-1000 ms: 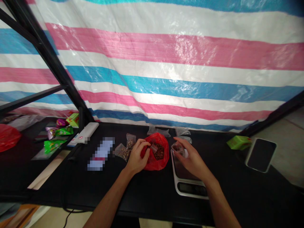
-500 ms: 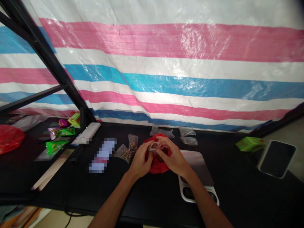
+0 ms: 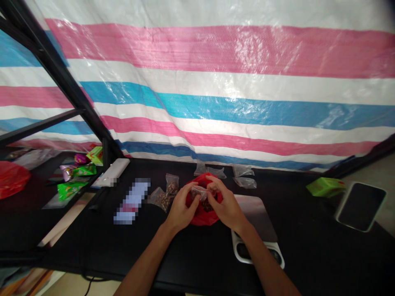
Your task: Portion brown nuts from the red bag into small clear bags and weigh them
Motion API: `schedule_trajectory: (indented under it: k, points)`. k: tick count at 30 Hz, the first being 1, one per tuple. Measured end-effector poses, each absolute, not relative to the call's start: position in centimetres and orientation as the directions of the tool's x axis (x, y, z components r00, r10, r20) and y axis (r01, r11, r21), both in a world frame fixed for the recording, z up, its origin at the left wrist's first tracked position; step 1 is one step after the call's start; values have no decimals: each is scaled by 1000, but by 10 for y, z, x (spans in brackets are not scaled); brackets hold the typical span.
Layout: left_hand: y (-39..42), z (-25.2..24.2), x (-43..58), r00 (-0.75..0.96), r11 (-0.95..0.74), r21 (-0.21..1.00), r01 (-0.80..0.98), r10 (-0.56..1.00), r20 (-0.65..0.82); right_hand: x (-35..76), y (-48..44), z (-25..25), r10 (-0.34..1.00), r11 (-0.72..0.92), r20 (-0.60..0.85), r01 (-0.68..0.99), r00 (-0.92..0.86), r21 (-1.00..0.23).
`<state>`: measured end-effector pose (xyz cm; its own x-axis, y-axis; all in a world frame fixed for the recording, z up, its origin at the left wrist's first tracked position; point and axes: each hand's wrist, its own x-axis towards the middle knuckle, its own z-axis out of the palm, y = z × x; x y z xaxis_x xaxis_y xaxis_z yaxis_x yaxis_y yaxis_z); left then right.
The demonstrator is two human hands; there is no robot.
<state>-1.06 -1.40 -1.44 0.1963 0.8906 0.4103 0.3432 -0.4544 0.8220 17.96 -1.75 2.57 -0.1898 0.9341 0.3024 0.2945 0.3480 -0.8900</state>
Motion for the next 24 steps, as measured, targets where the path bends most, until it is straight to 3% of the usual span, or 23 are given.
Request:
schedule_trajectory:
  k: [8, 24]
  points:
    - [-10, -15, -6, 75, -359, 893, 271, 933, 353, 177, -17, 26, 937, 344, 304, 299, -172, -890]
    - [-12, -11, -4, 145, -340, 920, 194, 938, 316, 173, -20, 21, 921, 388, 352, 303, -166, -871]
